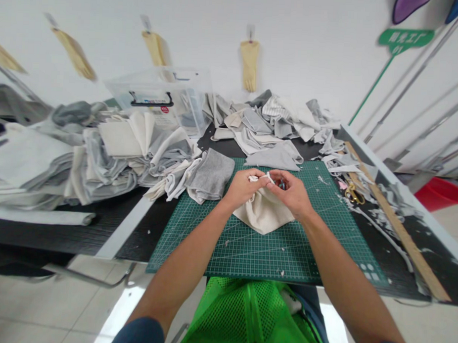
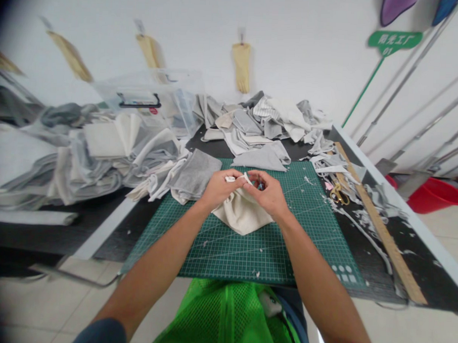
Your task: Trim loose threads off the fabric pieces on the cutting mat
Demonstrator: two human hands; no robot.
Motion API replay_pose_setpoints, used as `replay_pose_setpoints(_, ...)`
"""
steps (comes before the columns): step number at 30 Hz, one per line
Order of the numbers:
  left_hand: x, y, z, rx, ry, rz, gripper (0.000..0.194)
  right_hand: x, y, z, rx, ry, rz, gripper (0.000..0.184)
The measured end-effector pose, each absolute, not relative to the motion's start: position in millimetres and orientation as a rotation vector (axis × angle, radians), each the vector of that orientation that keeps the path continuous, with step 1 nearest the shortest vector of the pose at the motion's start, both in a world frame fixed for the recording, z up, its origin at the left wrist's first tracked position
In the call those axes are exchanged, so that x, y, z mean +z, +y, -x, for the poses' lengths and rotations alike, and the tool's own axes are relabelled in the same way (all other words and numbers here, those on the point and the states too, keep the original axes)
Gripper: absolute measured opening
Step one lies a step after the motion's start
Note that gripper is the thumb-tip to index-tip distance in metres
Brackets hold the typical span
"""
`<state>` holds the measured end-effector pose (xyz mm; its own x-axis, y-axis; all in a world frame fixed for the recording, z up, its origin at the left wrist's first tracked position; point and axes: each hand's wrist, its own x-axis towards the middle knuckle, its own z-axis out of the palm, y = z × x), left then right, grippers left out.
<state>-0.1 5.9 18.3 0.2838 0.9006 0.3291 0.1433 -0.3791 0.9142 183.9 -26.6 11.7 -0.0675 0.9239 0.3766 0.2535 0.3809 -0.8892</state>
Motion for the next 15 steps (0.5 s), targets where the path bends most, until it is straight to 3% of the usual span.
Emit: replay_pose_setpoints(15, 21.3, 4.9, -0.9, 1.199, 0.919, -1.886, 0.021, 13.3, -28.6, -185.7, 0.888, -1.487, 1.001, 0.033)
